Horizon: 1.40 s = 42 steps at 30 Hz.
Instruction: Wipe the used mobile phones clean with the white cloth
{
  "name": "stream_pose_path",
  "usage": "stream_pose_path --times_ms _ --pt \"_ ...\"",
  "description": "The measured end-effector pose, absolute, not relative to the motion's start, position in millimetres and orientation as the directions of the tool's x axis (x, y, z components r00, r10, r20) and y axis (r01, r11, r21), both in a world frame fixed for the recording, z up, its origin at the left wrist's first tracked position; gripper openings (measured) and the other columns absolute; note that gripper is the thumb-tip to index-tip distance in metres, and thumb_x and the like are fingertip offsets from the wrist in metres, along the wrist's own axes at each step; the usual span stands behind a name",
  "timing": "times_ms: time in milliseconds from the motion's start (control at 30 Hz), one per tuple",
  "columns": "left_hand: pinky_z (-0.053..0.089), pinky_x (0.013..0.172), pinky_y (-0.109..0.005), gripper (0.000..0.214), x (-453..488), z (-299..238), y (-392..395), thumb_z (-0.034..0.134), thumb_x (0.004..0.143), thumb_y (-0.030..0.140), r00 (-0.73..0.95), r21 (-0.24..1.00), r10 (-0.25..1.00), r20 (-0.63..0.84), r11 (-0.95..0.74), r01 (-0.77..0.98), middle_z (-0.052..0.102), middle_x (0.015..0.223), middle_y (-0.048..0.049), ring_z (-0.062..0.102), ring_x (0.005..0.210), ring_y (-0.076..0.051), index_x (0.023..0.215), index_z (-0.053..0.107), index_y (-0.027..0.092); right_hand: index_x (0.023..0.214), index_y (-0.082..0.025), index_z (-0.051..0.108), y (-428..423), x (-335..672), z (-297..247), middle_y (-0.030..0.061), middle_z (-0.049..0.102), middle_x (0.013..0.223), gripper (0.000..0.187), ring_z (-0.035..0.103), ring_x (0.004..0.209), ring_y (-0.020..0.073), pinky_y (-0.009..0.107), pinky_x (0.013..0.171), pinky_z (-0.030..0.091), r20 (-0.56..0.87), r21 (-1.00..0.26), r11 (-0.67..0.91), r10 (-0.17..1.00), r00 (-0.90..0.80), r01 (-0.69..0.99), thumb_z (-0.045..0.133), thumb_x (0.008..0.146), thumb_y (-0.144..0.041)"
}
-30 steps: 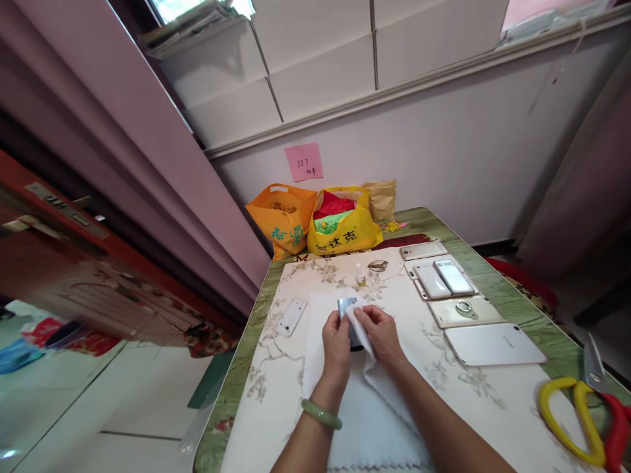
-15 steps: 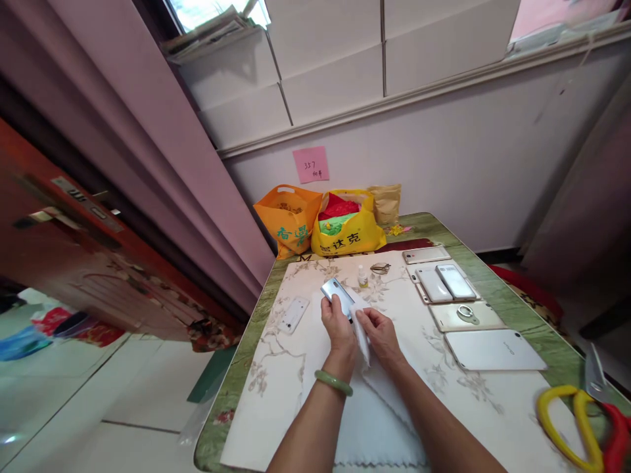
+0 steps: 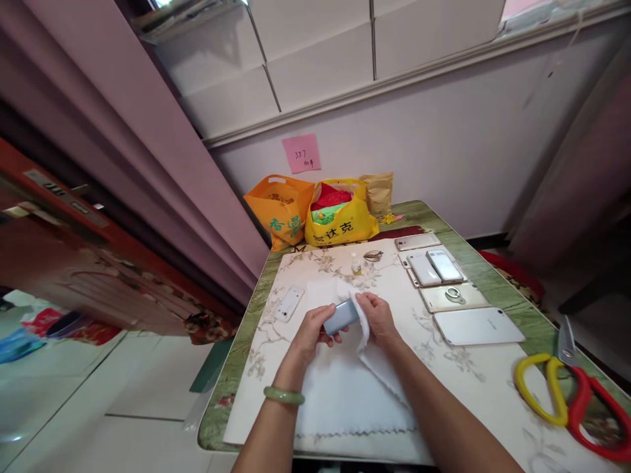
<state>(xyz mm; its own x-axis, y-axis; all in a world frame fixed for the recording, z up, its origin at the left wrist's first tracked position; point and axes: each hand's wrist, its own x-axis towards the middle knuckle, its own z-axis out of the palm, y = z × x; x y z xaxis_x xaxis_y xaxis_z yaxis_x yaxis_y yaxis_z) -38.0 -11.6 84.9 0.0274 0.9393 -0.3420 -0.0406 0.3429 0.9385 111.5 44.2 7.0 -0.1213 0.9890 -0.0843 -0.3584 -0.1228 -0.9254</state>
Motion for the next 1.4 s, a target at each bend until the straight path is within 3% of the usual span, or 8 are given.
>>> stream_pose_path --times_ms 167,367,567,733,900,1000,1233,1400 --pt "0.029 0.033 -0.02 0.038 -32.4 88.2 -7.9 0.074 0.069 0.05 0.083 0.938 0.937 -0.339 0.33 0.106 0.067 0.058 -0.009 0.051 0.035 -0.011 0.08 0.07 0.014 0.069 -0.017 0.059 40.3 111.9 7.2 -0.0053 0.051 0.055 0.04 0.04 0.049 0.0098 0.023 0.048 0.033 -0.037 -0.93 -0.109 0.978 -0.205 -0.35 0.069 0.072 -0.056" --pt "0.035 0.034 -0.021 0.039 -18.8 68.4 -3.0 0.065 0.075 0.053 -0.041 0.973 0.98 -0.196 0.199 0.116 0.063 0.056 -0.0045 0.048 0.035 -0.01 0.08 0.065 0.015 0.075 -0.018 0.06 41.9 112.9 7.0 -0.0038 0.056 0.052 0.042 0.046 0.043 0.0128 0.026 0.045 0.037 -0.112 -0.88 -0.195 0.971 -0.209 -0.434 0.067 0.073 -0.06" --pt "0.035 0.038 -0.022 0.039 -16.2 66.6 3.4 0.057 0.079 0.056 -0.175 0.982 0.976 -0.129 0.15 0.113 0.06 0.059 0.0008 0.048 0.04 -0.01 0.083 0.058 0.017 0.072 -0.018 0.061 42.1 109.1 6.5 -0.003 0.057 0.053 0.044 0.045 0.045 0.012 0.025 0.044 0.035 -0.138 -0.873 -0.202 0.975 -0.172 -0.443 0.073 0.067 -0.06" --pt "0.037 0.054 -0.02 0.033 -0.8 64.3 7.5 0.052 0.085 0.05 -0.343 0.973 0.937 0.067 0.016 0.232 0.047 0.064 0.0051 0.043 0.058 -0.01 0.072 0.049 0.019 0.067 -0.018 0.06 42.4 105.7 2.0 -0.0056 0.051 0.053 0.039 0.038 0.047 0.009 0.023 0.046 0.031 -0.105 -0.873 -0.163 0.983 -0.149 -0.46 0.075 0.068 -0.054" --pt "0.029 0.052 -0.022 0.037 -0.4 59.7 9.0 0.056 0.081 0.047 -0.176 0.955 0.984 -0.017 0.068 0.288 0.037 0.059 0.0063 0.034 0.057 -0.01 0.062 0.042 0.019 0.07 -0.019 0.06 48.2 108.6 -1.3 -0.0065 0.05 0.055 0.038 0.039 0.049 0.0096 0.023 0.048 0.033 -0.171 -0.834 -0.179 0.983 -0.064 -0.522 0.074 0.067 -0.055" --pt "0.027 0.051 -0.022 0.036 -0.4 57.3 6.8 0.056 0.08 0.048 -0.175 0.971 0.984 -0.045 0.084 0.224 0.036 0.058 0.0065 0.032 0.055 -0.01 0.063 0.042 0.019 0.069 -0.019 0.059 47.9 108.3 -1.4 -0.0066 0.048 0.054 0.039 0.036 0.048 0.0088 0.022 0.047 0.031 -0.162 -0.849 -0.174 0.984 -0.067 -0.499 0.073 0.067 -0.055" --pt "0.031 0.056 -0.023 0.032 5.9 59.5 19.1 0.052 0.084 0.043 -0.479 0.956 0.863 0.161 -0.016 0.293 0.039 0.059 0.0058 0.035 0.059 -0.012 0.063 0.041 0.021 0.063 -0.018 0.054 37.4 105.2 4.7 -0.0059 0.044 0.052 0.04 0.034 0.048 0.008 0.021 0.045 0.027 -0.054 -0.942 -0.13 0.969 -0.242 -0.31 0.07 0.069 -0.054" --pt "0.03 0.054 -0.023 0.033 3.6 57.1 33.0 0.049 0.085 0.043 -0.56 0.975 0.82 0.12 0.011 0.224 0.036 0.059 0.0062 0.033 0.057 -0.011 0.063 0.039 0.021 0.061 -0.019 0.051 35.3 105.1 8.6 -0.0067 0.04 0.051 0.039 0.031 0.047 0.0074 0.021 0.045 0.025 -0.022 -0.962 -0.117 0.935 -0.355 -0.247 0.066 0.071 -0.053"
